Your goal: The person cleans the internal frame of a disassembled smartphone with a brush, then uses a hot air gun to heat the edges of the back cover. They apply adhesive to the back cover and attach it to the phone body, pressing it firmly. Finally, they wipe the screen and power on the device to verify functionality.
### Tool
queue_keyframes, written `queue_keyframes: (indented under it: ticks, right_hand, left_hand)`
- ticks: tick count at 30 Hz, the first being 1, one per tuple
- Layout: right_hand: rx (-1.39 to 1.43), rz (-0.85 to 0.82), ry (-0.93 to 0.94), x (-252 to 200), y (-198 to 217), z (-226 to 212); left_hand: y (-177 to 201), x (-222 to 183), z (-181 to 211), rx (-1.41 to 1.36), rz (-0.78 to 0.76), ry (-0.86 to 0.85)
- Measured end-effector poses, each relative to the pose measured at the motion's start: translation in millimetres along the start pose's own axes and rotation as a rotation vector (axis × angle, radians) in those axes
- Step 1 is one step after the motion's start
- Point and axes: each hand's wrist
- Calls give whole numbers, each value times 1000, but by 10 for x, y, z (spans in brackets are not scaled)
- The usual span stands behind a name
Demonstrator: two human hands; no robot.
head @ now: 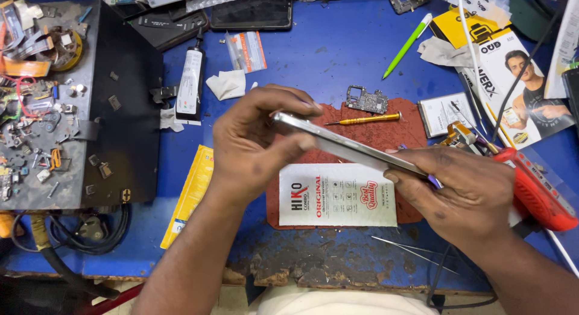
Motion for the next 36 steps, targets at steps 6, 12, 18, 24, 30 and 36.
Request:
queue_keyframes:
  ticks: [6, 12, 18, 24, 30, 36]
  right_hand:
    - [-63, -18, 42, 43, 21, -17]
    - [-29, -33, 25, 75, 60, -65]
    - [-53, -22, 43, 70, 71, -23]
    - [-61, -4, 142, 73, 97, -26]
    - [-61, -8, 139, 74, 111, -45]
    - [-49, -28, 15, 65, 95, -34]
  left_hand:
    - [-77, 28, 92, 353, -84, -59]
    - [-150, -12, 42, 352, -77, -54]
    - [-198, -31, 33, 380, -115, -74]
    - [-192, -15, 53, 378, -139, -98]
    - [-184, -19, 57, 359, -150, -108]
    - [-234, -42, 68, 407, -92, -39]
Point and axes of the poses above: each hand's wrist, its own x-axis towards the middle knuckle, its own y-axis out of the back of the hand, z = x × y, and after that the axes turned 2 degrees about z, right-handed
